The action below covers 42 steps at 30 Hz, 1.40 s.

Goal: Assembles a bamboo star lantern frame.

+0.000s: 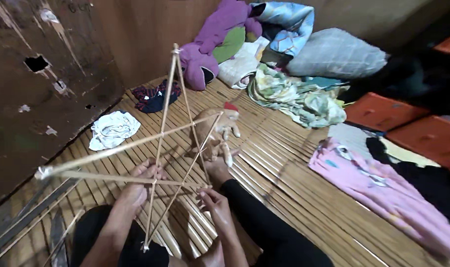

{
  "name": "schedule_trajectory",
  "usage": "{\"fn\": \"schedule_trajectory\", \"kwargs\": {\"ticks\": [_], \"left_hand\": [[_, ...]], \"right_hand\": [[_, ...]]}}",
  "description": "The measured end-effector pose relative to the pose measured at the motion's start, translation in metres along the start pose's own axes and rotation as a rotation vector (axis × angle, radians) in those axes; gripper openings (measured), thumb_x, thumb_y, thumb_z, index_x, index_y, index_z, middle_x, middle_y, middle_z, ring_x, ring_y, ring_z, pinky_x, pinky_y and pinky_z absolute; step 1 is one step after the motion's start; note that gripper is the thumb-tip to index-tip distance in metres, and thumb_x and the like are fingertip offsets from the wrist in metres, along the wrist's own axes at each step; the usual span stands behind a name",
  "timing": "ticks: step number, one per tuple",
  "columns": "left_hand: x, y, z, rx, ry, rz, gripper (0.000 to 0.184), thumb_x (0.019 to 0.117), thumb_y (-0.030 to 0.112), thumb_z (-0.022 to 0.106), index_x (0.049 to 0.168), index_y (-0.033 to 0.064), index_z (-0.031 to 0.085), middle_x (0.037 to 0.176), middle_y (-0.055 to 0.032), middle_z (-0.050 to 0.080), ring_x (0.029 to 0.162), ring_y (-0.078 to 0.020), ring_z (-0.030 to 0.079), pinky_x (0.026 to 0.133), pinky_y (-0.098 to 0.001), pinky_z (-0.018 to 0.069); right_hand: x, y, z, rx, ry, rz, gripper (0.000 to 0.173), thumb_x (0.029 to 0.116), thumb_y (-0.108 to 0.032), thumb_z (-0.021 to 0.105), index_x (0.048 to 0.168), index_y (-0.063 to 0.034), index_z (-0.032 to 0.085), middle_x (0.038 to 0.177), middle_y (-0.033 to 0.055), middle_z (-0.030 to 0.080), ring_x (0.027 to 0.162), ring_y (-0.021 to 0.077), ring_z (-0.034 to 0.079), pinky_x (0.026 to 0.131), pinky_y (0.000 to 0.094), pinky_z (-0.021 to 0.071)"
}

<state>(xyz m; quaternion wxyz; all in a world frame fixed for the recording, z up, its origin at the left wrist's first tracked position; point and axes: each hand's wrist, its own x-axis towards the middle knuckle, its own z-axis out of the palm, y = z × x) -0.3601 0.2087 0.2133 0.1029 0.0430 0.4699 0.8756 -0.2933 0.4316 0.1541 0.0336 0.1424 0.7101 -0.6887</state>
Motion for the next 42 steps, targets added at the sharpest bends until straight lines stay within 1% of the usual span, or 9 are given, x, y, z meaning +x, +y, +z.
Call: {"fn": "schedule_trajectory", "kwargs": {"ticks": [10,18,20,22,24,27,30,37,42], "left_hand": [[-0.023,-0.024,-0.07,-0.523,0.194,0.148,0.048,0.1107,0.023,0.027,0.095,0.0127,0.071,0.082,-0.0006,0.073,0.074,-0.0107,0.071,0.073,-0.0266,0.0621],[-0.027,-0.03,-0.093,-0.738,0.1,0.233,0.017,0.0995,0.019,0.06,0.098,0.0096,0.074,0.086,-0.0032,0.073,0.078,-0.0134,0.073,0.072,-0.0256,0.0618],[-0.024,-0.031,-0.088,-0.795,0.108,0.254,0.013,0.0973,0.017,0.063,0.096,0.0085,0.073,0.084,-0.0032,0.071,0.076,-0.0134,0.072,0.07,-0.0248,0.0613],[-0.018,-0.029,-0.083,-0.843,0.118,0.289,0.014,0.0997,0.017,0.059,0.099,0.0092,0.071,0.084,-0.0022,0.07,0.075,-0.0128,0.071,0.068,-0.0242,0.0606],[-0.01,-0.025,-0.074,-0.935,0.112,0.315,0.023,0.1046,0.017,0.048,0.1,0.0079,0.069,0.082,-0.0022,0.068,0.072,-0.0118,0.069,0.067,-0.0221,0.059],[0.004,-0.033,-0.061,-1.057,0.131,0.277,0.043,0.1104,0.027,0.03,0.098,0.0078,0.066,0.075,-0.0005,0.065,0.064,-0.0089,0.065,0.062,-0.0197,0.0563],[0.016,-0.054,-0.054,-1.104,0.099,0.223,0.041,0.1102,0.028,0.032,0.097,0.0081,0.065,0.073,-0.0004,0.063,0.06,-0.009,0.063,0.058,-0.0196,0.0548],[0.009,-0.108,-0.087,-1.103,0.28,0.059,0.042,0.1099,0.027,0.027,0.107,0.0069,0.064,0.068,-0.0008,0.06,0.051,-0.0089,0.058,0.049,-0.0191,0.0505],[-0.014,-0.099,-0.095,-0.498,0.713,-0.29,0.04,0.1122,0.023,0.026,0.126,0.004,0.058,0.077,-0.0019,0.06,0.056,-0.0079,0.058,0.051,-0.0199,0.0516]], "right_hand": [[0.012,0.01,0.009,-0.325,0.074,-0.053,0.026,0.1043,-0.003,0.048,0.12,0.0052,0.067,0.095,0.0145,0.07,0.074,0.0179,0.068,0.069,0.0348,0.0585],[0.136,-0.049,-0.073,-0.477,0.707,-0.436,0.037,0.1039,-0.005,0.041,0.135,0.007,0.056,0.1,0.0223,0.068,0.083,0.03,0.067,0.078,0.0464,0.0556],[0.177,-0.029,-0.081,-0.651,0.49,-0.202,0.034,0.1034,-0.003,0.042,0.132,0.0104,0.055,0.11,0.0303,0.067,0.097,0.0415,0.068,0.09,0.0572,0.0531],[0.203,-0.008,-0.071,-0.874,-0.148,0.112,0.03,0.104,-0.004,0.046,0.129,0.0072,0.059,0.112,0.0256,0.065,0.093,0.0313,0.063,0.086,0.0493,0.0514],[0.197,0.001,-0.039,-0.848,-0.465,0.162,0.028,0.1043,-0.006,0.048,0.125,0.0026,0.064,0.102,0.0173,0.066,0.082,0.0217,0.061,0.078,0.0412,0.0516],[0.146,0.029,-0.012,-0.679,-0.52,0.132,0.023,0.1041,-0.008,0.05,0.118,0.0017,0.067,0.089,0.009,0.065,0.065,0.011,0.056,0.063,0.0305,0.0503],[0.113,0.058,-0.008,-0.659,-0.469,0.216,0.026,0.1059,-0.011,0.051,0.121,0.0038,0.067,0.104,0.0178,0.069,0.087,0.0224,0.064,0.083,0.0429,0.0527],[0.043,0.099,-0.045,-0.18,-0.158,0.393,0.025,0.1067,-0.008,0.045,0.111,0.004,0.067,0.083,0.0058,0.065,0.062,0.0106,0.061,0.06,0.0288,0.0556],[0.033,0.101,-0.041,-0.14,-0.169,0.4,0.025,0.1074,-0.008,0.045,0.108,0.0053,0.066,0.08,0.0055,0.065,0.063,0.0116,0.063,0.06,0.0305,0.0571]]}}
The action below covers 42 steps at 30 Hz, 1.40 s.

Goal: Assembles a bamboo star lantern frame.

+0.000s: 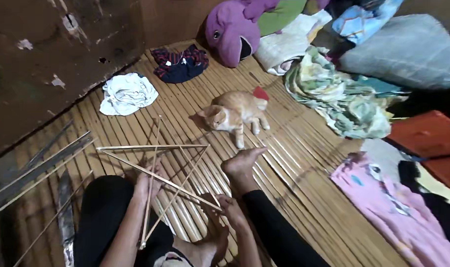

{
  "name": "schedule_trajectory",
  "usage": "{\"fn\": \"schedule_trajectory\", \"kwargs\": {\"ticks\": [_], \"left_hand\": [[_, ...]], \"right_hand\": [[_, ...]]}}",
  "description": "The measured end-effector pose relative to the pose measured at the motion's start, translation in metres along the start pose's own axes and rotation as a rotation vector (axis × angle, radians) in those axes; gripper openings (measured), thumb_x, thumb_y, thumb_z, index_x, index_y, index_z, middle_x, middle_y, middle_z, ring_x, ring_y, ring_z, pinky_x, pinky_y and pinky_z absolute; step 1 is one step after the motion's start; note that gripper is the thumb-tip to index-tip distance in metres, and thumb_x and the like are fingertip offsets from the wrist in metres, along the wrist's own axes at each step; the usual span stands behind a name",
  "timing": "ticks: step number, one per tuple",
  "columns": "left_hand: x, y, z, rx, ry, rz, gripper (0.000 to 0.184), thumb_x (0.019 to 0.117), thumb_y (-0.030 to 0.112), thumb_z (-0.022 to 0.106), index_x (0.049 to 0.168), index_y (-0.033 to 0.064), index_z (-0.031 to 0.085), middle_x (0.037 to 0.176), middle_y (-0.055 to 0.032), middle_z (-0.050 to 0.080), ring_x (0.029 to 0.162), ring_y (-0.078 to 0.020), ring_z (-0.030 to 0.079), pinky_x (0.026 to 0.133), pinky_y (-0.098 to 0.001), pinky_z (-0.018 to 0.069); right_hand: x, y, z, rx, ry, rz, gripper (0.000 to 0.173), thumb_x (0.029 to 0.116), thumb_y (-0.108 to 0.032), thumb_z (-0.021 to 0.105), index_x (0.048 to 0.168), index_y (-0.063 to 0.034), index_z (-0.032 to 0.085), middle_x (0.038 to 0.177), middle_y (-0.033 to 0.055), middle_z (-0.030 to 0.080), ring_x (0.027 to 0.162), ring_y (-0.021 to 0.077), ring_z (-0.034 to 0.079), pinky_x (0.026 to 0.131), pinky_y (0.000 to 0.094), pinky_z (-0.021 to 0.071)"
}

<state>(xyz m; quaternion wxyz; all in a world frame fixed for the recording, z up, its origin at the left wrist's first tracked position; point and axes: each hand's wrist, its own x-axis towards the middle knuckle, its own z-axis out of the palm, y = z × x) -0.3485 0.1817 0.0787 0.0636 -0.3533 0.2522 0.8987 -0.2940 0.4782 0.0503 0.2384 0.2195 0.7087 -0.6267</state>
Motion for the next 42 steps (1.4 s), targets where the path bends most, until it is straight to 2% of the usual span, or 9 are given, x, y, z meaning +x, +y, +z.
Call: {"fn": "schedule_trajectory", "kwargs": {"ticks": [4,7,10,13,16,20,32,36,42], "left_hand": [[-0.031,0.007,-0.008,0.263,0.24,0.047,0.037,0.1132,0.02,0.034,0.138,0.001,0.053,0.115,-0.0129,0.068,0.096,-0.0175,0.069,0.081,-0.0305,0.0568],[-0.068,0.01,-0.01,0.466,0.234,0.153,0.041,0.1125,0.012,0.035,0.151,-0.0023,0.037,0.147,-0.019,0.049,0.125,-0.0228,0.058,0.103,-0.0354,0.0499],[-0.095,0.016,-0.024,0.893,0.213,0.47,0.054,0.1049,0.01,0.048,0.156,-0.0016,0.033,0.159,-0.022,0.037,0.134,-0.026,0.053,0.108,-0.038,0.0479],[-0.097,0.028,-0.032,1.409,0.079,0.751,0.042,0.0983,0.012,0.061,0.139,-0.0003,0.059,0.148,-0.0228,0.051,0.134,-0.0328,0.054,0.108,-0.0484,0.0476],[-0.082,0.027,-0.015,1.738,-0.22,0.694,0.026,0.0997,0.008,0.062,0.123,0.0073,0.074,0.134,-0.0147,0.066,0.126,-0.0332,0.06,0.105,-0.0512,0.0482],[-0.05,0.007,0.008,2.042,-0.576,0.49,0.031,0.1005,-0.001,0.054,0.124,0.0054,0.073,0.135,-0.0164,0.065,0.131,-0.0351,0.057,0.113,-0.0491,0.0418],[-0.022,0.007,0.044,2.37,-0.869,0.251,0.023,0.1014,0.007,0.058,0.12,-0.0012,0.069,0.121,-0.021,0.067,0.12,-0.0377,0.062,0.106,-0.0517,0.0462],[-0.024,0.008,0.059,2.421,-0.935,0.18,0.023,0.102,0.008,0.058,0.121,-0.0021,0.067,0.119,-0.0209,0.068,0.116,-0.0381,0.064,0.102,-0.0541,0.0473],[-0.026,0.007,0.068,2.44,-0.909,0.144,0.024,0.1054,0.012,0.054,0.122,-0.0003,0.066,0.115,-0.0202,0.07,0.11,-0.0374,0.067,0.099,-0.0553,0.0491]], "right_hand": [[-0.002,-0.009,0.005,0.055,-0.075,-0.053,0.028,0.1082,-0.009,0.044,0.1,0.0017,0.068,0.075,0.001,0.07,0.056,0.0054,0.061,0.051,0.0214,0.0523],[-0.002,-0.011,0.004,0.067,-0.114,-0.093,0.029,0.1067,-0.007,0.043,0.097,0.0001,0.069,0.075,-0.001,0.068,0.054,0.0027,0.058,0.05,0.0185,0.0503],[0.003,-0.007,0.001,0.035,-0.127,-0.089,0.028,0.1063,-0.01,0.046,0.094,-0.0018,0.07,0.072,-0.0026,0.067,0.052,0.0011,0.054,0.047,0.0173,0.0451],[0.003,-0.012,0.005,0.014,-0.118,-0.026,0.028,0.1083,-0.012,0.047,0.098,-0.0002,0.07,0.07,-0.0021,0.062,0.05,0.0022,0.049,0.043,0.0181,0.0395],[0.001,-0.018,0.009,0.001,-0.108,-0.023,0.028,0.108,-0.012,0.047,0.098,0.0004,0.07,0.07,-0.0016,0.062,0.049,0.0025,0.049,0.043,0.0183,0.0402],[0.002,-0.015,0.006,0.013,-0.123,-0.061,0.027,0.1073,-0.011,0.047,0.098,0.0005,0.07,0.07,-0.0023,0.063,0.049,0.002,0.051,0.044,0.0181,0.0427],[0.004,-0.024,0.004,0.015,-0.098,-0.028,0.025,0.107,-0.011,0.05,0.097,0.0006,0.07,0.071,-0.0006,0.064,0.052,0.0032,0.053,0.046,0.0192,0.0424],[0.006,-0.024,-0.002,-0.014,0.084,-0.073,0.026,0.1082,-0.013,0.049,0.106,0.0021,0.07,0.084,0.004,0.066,0.067,0.0074,0.057,0.061,0.025,0.0481],[0.003,-0.02,-0.023,-0.077,0.492,-0.293,0.029,0.1042,-0.003,0.046,0.123,0.003,0.067,0.097,0.0104,0.07,0.074,0.013,0.064,0.066,0.03,0.0539]]}}
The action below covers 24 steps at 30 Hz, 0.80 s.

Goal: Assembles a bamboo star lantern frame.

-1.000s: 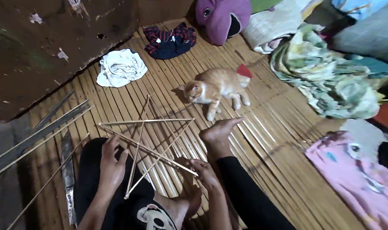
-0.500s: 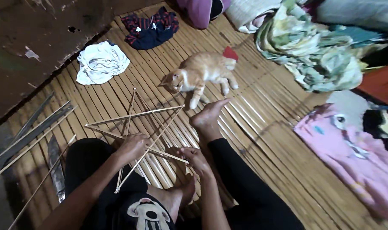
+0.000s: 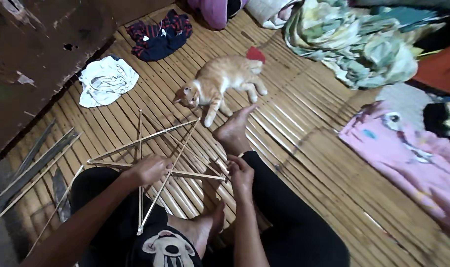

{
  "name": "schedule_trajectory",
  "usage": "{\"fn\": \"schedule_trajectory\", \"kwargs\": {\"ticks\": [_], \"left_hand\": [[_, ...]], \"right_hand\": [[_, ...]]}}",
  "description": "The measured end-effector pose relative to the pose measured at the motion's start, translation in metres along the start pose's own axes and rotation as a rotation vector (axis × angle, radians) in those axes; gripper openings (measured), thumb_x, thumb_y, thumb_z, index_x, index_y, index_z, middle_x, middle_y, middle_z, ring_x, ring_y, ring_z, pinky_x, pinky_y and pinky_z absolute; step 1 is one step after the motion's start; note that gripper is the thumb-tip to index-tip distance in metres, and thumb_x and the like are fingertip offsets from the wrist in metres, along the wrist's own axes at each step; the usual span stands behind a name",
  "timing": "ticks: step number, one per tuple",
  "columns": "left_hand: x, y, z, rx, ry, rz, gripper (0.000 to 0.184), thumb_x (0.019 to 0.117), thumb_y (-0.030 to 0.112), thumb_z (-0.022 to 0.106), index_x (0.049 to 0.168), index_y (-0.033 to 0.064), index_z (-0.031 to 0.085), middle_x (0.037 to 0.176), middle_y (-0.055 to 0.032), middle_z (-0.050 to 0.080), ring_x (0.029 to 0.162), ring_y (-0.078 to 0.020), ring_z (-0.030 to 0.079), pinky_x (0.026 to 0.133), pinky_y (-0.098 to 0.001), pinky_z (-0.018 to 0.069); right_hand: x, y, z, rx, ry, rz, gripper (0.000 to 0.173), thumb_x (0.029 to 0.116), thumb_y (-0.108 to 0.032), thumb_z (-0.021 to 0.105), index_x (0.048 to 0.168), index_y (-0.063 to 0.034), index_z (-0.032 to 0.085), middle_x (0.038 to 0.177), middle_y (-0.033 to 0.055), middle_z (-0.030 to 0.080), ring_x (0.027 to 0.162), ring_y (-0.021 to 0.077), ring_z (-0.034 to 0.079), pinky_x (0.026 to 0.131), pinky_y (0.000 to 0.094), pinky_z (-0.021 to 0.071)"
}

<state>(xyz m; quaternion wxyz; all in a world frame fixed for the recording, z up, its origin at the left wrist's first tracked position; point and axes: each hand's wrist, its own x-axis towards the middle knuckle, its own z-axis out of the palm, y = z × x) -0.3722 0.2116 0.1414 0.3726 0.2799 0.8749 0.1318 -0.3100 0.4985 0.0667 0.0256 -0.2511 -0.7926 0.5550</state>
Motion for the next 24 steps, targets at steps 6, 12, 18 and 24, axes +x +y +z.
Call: {"fn": "schedule_trajectory", "kwargs": {"ticks": [6,12,18,24], "left_hand": [[-0.003,-0.001,-0.001,-0.041,0.053,-0.004,0.025,0.1057,0.014,0.054,0.123,0.0004,0.066,0.115,-0.0192,0.071,0.107,-0.0365,0.068,0.098,-0.0555,0.049],[-0.003,0.005,-0.004,-0.039,0.116,-0.009,0.024,0.1053,0.012,0.055,0.122,-0.0009,0.066,0.122,-0.0195,0.066,0.11,-0.0361,0.066,0.098,-0.0546,0.0489],[-0.003,0.016,-0.012,-0.058,0.173,-0.005,0.025,0.1056,0.011,0.054,0.123,-0.0027,0.065,0.117,-0.0211,0.069,0.109,-0.0367,0.067,0.099,-0.0534,0.0494],[0.004,0.019,-0.008,-0.073,0.176,-0.01,0.025,0.1058,0.011,0.053,0.124,-0.0019,0.064,0.116,-0.0218,0.069,0.109,-0.0389,0.067,0.098,-0.0557,0.0493]], "right_hand": [[-0.02,-0.029,-0.01,0.086,0.172,-0.378,0.057,0.099,-0.002,0.053,0.148,0.0111,0.027,0.094,0.0085,0.07,0.071,0.0063,0.065,0.066,0.0254,0.0562],[-0.062,-0.056,0.021,0.1,-0.017,-0.565,0.022,0.0955,0.001,0.06,0.113,0.0143,0.062,0.101,0.015,0.075,0.088,0.0116,0.074,0.079,0.026,0.061],[-0.081,-0.035,0.084,0.159,-0.052,-0.586,0.015,0.0887,0.002,0.065,0.097,0.0081,0.076,0.101,0.0192,0.075,0.093,0.0176,0.073,0.086,0.0267,0.0591],[-0.074,-0.015,0.106,0.205,0.037,-0.577,0.017,0.0883,0.004,0.066,0.102,0.011,0.073,0.097,0.0185,0.075,0.085,0.0141,0.074,0.082,0.024,0.0599]]}}
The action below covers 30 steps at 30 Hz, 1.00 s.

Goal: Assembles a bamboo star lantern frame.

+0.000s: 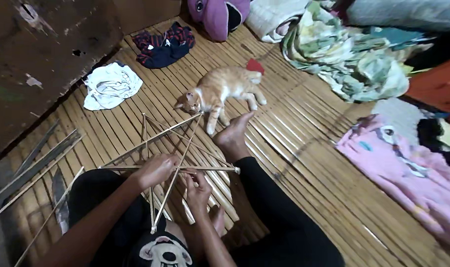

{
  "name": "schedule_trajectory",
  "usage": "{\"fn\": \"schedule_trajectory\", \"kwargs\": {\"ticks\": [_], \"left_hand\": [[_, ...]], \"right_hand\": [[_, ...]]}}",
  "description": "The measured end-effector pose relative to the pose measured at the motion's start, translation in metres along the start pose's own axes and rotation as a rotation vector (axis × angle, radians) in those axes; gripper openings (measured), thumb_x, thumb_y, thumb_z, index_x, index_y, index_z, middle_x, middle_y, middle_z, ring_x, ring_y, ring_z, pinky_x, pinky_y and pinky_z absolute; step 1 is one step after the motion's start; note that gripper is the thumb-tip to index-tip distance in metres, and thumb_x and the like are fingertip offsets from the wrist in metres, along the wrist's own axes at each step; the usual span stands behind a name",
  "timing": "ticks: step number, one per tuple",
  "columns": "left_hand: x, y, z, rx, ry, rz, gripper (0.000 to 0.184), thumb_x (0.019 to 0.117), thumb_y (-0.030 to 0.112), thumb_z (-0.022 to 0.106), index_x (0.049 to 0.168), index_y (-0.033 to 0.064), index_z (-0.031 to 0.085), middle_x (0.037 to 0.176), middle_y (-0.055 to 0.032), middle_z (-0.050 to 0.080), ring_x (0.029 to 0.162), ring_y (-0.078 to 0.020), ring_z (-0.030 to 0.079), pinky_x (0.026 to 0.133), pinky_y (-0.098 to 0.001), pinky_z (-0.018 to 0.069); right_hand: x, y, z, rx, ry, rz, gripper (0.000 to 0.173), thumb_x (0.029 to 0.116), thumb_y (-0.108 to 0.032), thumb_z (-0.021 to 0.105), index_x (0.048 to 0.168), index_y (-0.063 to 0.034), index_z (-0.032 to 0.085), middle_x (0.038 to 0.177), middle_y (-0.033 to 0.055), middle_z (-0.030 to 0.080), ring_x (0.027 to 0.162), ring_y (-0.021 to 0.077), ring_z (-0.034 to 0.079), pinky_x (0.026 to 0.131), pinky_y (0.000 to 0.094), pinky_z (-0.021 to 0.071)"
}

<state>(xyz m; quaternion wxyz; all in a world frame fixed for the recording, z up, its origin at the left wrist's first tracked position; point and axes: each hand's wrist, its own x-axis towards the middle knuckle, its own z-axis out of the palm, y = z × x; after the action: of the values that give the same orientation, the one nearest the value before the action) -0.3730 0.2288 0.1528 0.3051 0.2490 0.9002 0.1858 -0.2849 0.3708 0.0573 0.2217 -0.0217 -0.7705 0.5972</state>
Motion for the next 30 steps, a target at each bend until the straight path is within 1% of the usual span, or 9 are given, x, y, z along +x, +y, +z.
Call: {"fn": "schedule_trajectory", "kwargs": {"ticks": [6,9,12,15,17,19,23,26,30], "left_hand": [[0.008,0.005,0.003,-0.013,0.012,0.005,0.025,0.1062,0.013,0.054,0.123,-0.0009,0.065,0.112,-0.0206,0.07,0.106,-0.038,0.068,0.096,-0.0555,0.0502],[0.011,0.009,0.001,-0.022,0.017,0.014,0.025,0.106,0.013,0.054,0.123,-0.001,0.065,0.112,-0.0203,0.07,0.107,-0.0369,0.068,0.098,-0.0543,0.0491],[0.013,0.012,-0.003,-0.047,0.011,0.005,0.025,0.1059,0.013,0.055,0.124,0.0004,0.066,0.114,-0.019,0.07,0.108,-0.0354,0.067,0.098,-0.0543,0.0493],[0.016,0.013,-0.003,-0.055,0.01,0.011,0.024,0.106,0.013,0.054,0.123,0.0004,0.066,0.114,-0.0189,0.07,0.108,-0.0353,0.067,0.098,-0.054,0.0492],[0.017,0.014,-0.003,-0.053,0.007,0.009,0.024,0.1059,0.013,0.054,0.123,0.0004,0.066,0.112,-0.0191,0.07,0.107,-0.0357,0.067,0.097,-0.0539,0.0495],[0.017,0.015,-0.002,-0.045,0.008,0.002,0.023,0.1057,0.013,0.054,0.121,0.0008,0.067,0.11,-0.0187,0.071,0.105,-0.0355,0.067,0.095,-0.0537,0.0498],[0.021,0.016,0.002,-0.04,0.012,-0.005,0.022,0.1052,0.013,0.056,0.12,0.0015,0.067,0.109,-0.0176,0.071,0.105,-0.0345,0.068,0.096,-0.0532,0.0497],[0.023,0.017,0.004,-0.041,0.031,0.008,0.022,0.105,0.013,0.056,0.119,0.0012,0.068,0.107,-0.0183,0.071,0.102,-0.0356,0.068,0.094,-0.0549,0.0503],[0.026,0.02,0.006,-0.037,0.029,0.004,0.022,0.1049,0.012,0.055,0.12,0.0015,0.068,0.107,-0.0184,0.071,0.103,-0.036,0.068,0.093,-0.055,0.05]], "right_hand": [[0.002,0.003,0.0,-0.127,-0.005,-0.021,0.015,0.0884,0.002,0.066,0.099,0.0069,0.075,0.089,0.0163,0.075,0.074,0.0118,0.071,0.069,0.0215,0.0581],[0.005,0.002,-0.003,-0.154,0.011,-0.033,0.015,0.0905,-0.002,0.064,0.098,0.0064,0.074,0.087,0.0138,0.073,0.068,0.0073,0.066,0.063,0.0182,0.0546],[0.01,-0.002,-0.011,-0.197,0.025,-0.05,0.015,0.0901,-0.002,0.062,0.096,0.0074,0.073,0.089,0.0155,0.073,0.074,0.0101,0.069,0.066,0.0194,0.056],[0.012,-0.002,-0.016,-0.243,0.028,-0.063,0.014,0.086,0.0,0.064,0.095,0.0072,0.073,0.092,0.0178,0.073,0.081,0.0161,0.071,0.068,0.0232,0.058],[0.012,-0.003,-0.016,-0.23,0.021,-0.029,0.015,0.0849,0.001,0.065,0.095,0.0081,0.072,0.096,0.0187,0.073,0.083,0.0172,0.072,0.07,0.0244,0.0591],[0.012,-0.007,-0.016,-0.181,0.018,0.021,0.015,0.0845,0.005,0.064,0.096,0.0114,0.072,0.097,0.0201,0.074,0.082,0.0166,0.073,0.071,0.0256,0.0598],[0.009,0.006,-0.012,-0.152,0.057,-0.054,0.016,0.0848,0.002,0.062,0.096,0.0089,0.072,0.092,0.0157,0.075,0.077,0.0091,0.073,0.071,0.0204,0.0597],[0.009,0.008,-0.01,-0.16,0.049,-0.056,0.016,0.0868,0.001,0.064,0.098,0.0092,0.072,0.086,0.0155,0.074,0.071,0.0096,0.072,0.069,0.0213,0.0598],[0.01,0.01,-0.011,-0.195,0.055,-0.06,0.016,0.0875,0.001,0.065,0.098,0.0105,0.072,0.085,0.0162,0.074,0.072,0.0106,0.072,0.07,0.0216,0.0597]]}}
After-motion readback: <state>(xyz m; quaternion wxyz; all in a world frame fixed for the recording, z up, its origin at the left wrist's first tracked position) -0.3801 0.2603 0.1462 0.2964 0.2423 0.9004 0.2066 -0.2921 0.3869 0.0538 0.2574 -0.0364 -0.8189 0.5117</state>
